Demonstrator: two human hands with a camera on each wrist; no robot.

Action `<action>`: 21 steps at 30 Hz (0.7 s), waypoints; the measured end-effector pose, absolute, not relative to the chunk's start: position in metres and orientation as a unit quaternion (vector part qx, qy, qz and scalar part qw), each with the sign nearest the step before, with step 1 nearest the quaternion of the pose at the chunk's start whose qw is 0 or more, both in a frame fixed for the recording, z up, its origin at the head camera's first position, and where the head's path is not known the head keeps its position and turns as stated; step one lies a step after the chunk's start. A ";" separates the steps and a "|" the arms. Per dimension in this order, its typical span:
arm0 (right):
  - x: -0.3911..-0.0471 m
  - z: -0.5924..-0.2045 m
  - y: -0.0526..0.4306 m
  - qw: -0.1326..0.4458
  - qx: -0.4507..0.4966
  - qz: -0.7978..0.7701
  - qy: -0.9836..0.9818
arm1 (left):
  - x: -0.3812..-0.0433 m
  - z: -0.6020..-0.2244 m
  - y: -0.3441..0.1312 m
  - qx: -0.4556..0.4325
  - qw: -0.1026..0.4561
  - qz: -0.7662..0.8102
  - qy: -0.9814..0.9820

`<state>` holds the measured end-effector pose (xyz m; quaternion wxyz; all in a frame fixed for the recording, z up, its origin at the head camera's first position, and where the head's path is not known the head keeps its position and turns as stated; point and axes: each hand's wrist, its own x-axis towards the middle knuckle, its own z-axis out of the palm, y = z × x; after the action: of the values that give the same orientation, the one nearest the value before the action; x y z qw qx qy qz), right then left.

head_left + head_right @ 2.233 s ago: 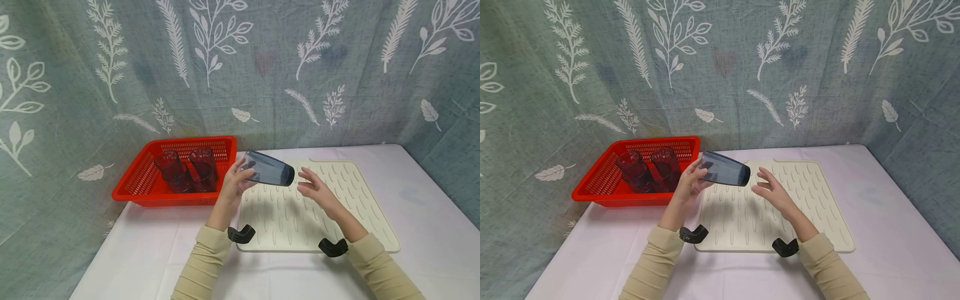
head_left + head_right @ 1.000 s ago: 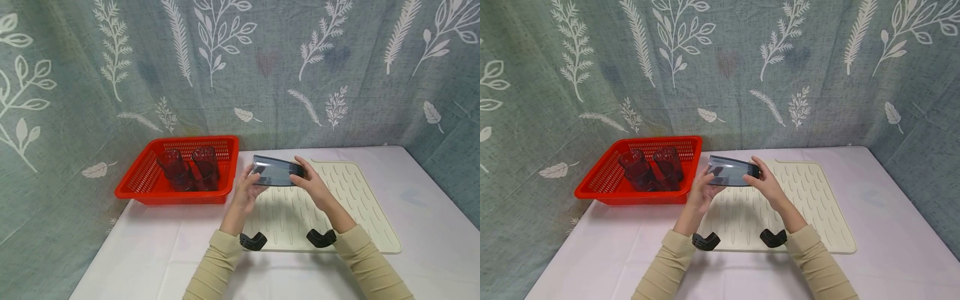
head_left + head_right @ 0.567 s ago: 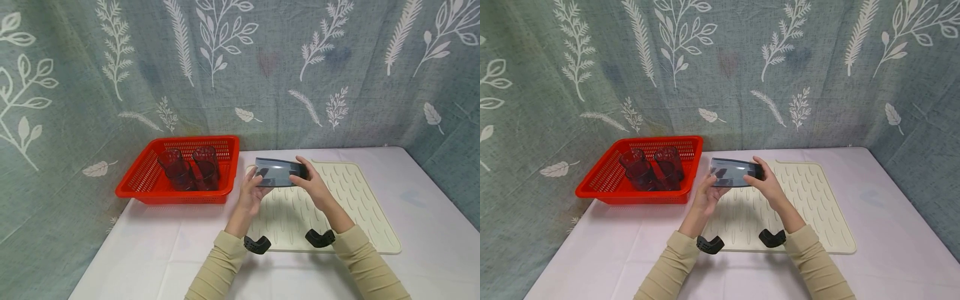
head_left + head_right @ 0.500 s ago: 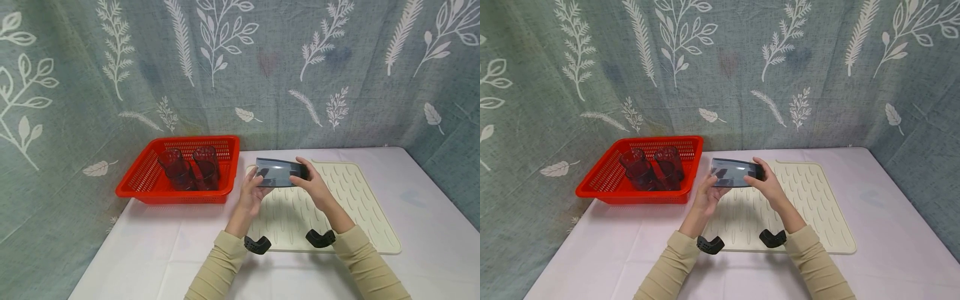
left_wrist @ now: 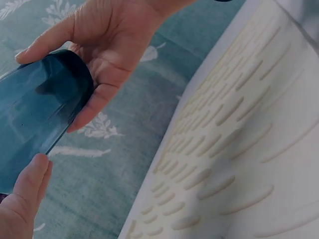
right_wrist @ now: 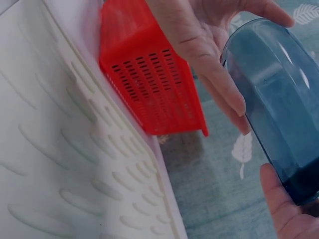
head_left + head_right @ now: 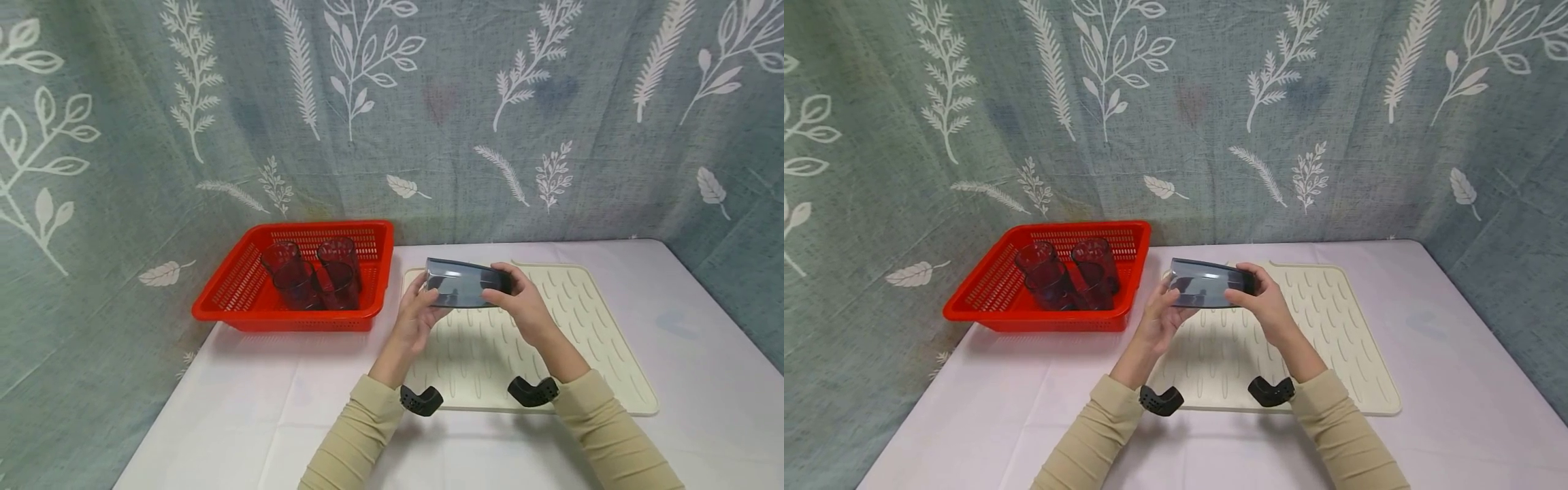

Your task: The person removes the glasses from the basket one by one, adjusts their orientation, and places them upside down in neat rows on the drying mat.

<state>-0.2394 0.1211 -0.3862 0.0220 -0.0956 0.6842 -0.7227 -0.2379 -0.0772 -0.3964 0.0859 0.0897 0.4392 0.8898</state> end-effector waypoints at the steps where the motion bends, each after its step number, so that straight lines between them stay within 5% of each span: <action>1: -0.240 -0.386 0.122 0.020 -0.096 -0.723 0.684 | -0.238 -0.396 -0.077 0.090 0.090 0.887 0.444; 21: -0.237 -0.374 0.153 -0.013 -0.094 -0.702 0.706 | -0.240 -0.402 -0.081 0.082 0.114 0.815 0.562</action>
<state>-0.2373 0.1526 -0.3741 -0.0133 -0.0942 0.7061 -0.7017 -0.2404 -0.0807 -0.4025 0.1136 0.0815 0.5624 0.8150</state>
